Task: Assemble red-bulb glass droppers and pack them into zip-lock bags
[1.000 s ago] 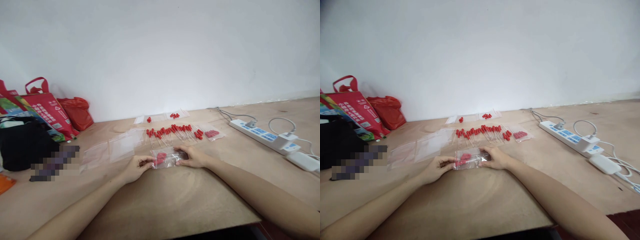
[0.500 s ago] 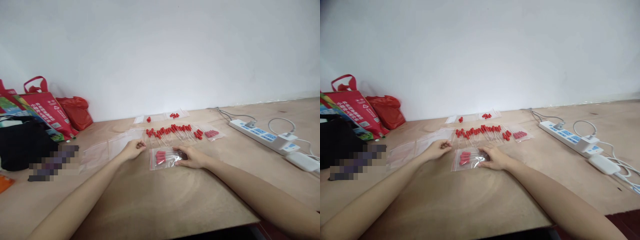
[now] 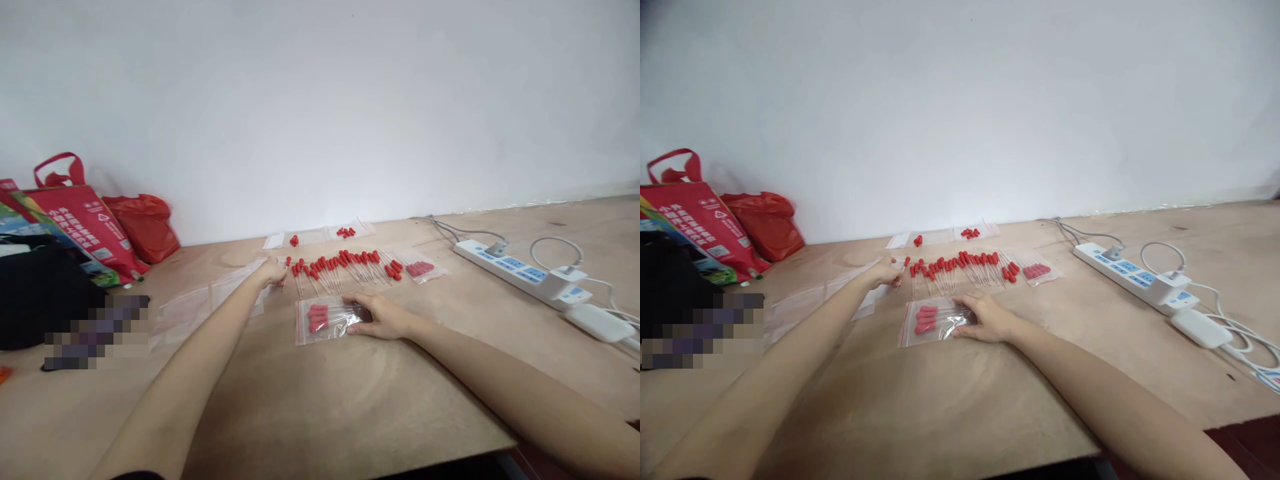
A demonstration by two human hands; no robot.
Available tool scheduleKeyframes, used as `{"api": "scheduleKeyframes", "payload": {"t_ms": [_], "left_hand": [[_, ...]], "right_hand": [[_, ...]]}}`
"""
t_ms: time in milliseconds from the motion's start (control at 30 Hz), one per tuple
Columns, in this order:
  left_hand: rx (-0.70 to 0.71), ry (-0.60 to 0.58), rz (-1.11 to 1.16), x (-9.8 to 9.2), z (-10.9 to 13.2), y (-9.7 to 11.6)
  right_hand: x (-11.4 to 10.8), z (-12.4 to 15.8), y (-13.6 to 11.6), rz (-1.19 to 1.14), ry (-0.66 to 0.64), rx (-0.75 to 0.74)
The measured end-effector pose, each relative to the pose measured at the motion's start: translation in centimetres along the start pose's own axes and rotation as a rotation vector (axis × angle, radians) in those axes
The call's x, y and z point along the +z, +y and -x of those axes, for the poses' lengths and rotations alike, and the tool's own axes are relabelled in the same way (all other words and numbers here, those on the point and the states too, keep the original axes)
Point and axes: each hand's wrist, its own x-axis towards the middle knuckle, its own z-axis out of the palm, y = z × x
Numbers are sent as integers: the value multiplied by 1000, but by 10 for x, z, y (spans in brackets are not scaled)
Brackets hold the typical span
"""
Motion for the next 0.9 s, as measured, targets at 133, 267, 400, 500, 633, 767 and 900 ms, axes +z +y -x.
{"api": "scheduleKeyframes", "payload": {"t_ms": [133,267,400,500,633,767,900], "left_hand": [[-81,-93,271,-24,28,-1],[-121,-173,468,-40,63,-8],[-130,-74,798,-31,98,-24],[-81,-34,810,-17,122,-32],[-70,-33,784,-5,141,-35],[-58,-56,783,1,143,-36],[-38,-116,682,7,142,-38]], "right_hand": [[0,0,-1,4,22,-5],[1,1,0,1,21,-3],[1,1,1,4,20,-1],[1,1,1,6,12,1],[0,2,0,14,18,-3],[-1,2,-1,19,7,-1],[-1,2,-1,13,5,-2]]}}
